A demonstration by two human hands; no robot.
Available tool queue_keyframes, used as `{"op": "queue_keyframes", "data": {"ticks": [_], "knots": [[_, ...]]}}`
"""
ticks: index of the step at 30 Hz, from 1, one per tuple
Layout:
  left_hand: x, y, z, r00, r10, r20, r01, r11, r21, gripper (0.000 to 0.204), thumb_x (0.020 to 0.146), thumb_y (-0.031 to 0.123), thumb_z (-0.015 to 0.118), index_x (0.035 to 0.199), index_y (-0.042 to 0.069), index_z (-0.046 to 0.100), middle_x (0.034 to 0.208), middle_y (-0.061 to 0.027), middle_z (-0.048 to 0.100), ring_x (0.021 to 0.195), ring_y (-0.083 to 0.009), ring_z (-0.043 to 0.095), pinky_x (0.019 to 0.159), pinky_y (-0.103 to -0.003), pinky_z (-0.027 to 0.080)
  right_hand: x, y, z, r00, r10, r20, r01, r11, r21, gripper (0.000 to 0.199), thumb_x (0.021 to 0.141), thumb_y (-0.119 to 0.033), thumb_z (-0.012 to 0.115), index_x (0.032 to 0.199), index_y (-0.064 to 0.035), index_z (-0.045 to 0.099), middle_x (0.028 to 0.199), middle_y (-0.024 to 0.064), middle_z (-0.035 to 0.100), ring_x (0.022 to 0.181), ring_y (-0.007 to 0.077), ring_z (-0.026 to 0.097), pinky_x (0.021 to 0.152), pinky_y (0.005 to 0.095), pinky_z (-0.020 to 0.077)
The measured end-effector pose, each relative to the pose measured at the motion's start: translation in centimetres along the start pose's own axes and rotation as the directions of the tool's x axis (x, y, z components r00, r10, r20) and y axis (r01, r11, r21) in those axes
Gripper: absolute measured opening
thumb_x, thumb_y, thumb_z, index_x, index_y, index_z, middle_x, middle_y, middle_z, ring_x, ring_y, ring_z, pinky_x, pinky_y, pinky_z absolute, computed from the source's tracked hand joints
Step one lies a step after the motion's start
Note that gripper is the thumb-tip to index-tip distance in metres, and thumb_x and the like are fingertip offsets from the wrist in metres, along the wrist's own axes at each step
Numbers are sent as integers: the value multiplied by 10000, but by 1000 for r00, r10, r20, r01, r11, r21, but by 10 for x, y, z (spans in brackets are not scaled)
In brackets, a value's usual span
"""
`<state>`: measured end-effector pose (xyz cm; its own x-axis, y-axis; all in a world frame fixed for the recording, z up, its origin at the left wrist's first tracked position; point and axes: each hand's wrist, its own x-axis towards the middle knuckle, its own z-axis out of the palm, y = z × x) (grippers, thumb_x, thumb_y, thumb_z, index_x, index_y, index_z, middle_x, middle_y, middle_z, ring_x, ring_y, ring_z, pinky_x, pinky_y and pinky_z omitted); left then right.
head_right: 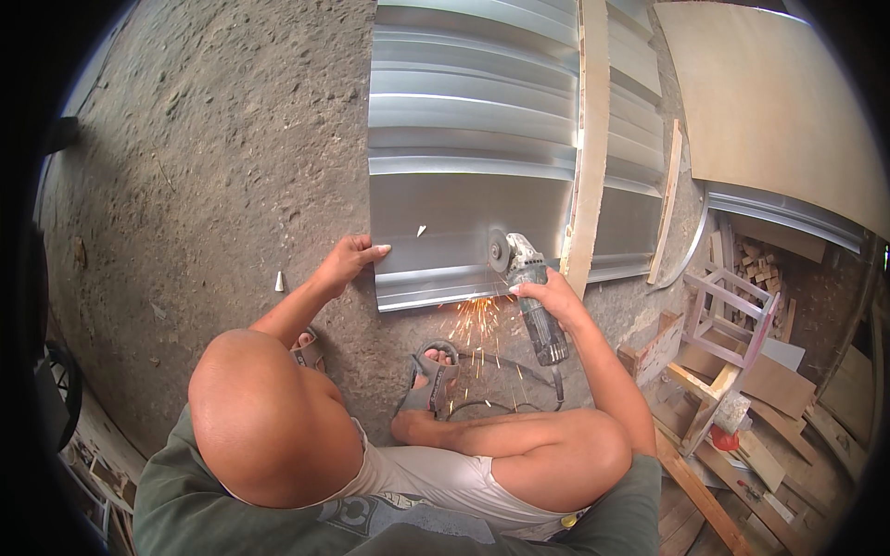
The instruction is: The person cuts a metal sheet using an angle grinder. They hold the sheet steady with their left hand and guide the power tool across the metal to make a long cut while sparks fly.
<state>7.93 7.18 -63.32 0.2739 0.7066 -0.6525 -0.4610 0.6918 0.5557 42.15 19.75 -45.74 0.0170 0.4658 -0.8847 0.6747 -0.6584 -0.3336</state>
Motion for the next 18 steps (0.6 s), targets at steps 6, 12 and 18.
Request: {"op": "queue_keyframes", "data": {"ticks": [6,12,18], "knots": [[2,-4,-2,1000,2,10,-1,1000,-21,222,1011,187,662,1105,-6,718,984,-63,745,880,-129,696,833,-293,549,-5,-10,6,1000,8,-2,-8,1000,1,472,794,-175,811,1162,22,591,923,100,679,733,185,675,657,338,569],[1,-1,0,1000,4,8,-4,1000,-2,226,1009,191,665,1110,-4,719,986,-62,746,878,-128,697,831,-295,552,1,-5,3,1000,-16,4,16,1000,8,496,791,-172,812,1176,25,569,923,102,666,715,184,669,632,343,575],[0,-1,0,1000,3,-2,-3,1000,-11,224,1009,193,666,1103,-3,719,983,-59,746,868,-126,694,820,-292,549,3,-8,4,1000,-12,8,11,1000,26,570,780,-182,825,1222,42,543,969,118,663,730,193,678,628,345,590]]}}
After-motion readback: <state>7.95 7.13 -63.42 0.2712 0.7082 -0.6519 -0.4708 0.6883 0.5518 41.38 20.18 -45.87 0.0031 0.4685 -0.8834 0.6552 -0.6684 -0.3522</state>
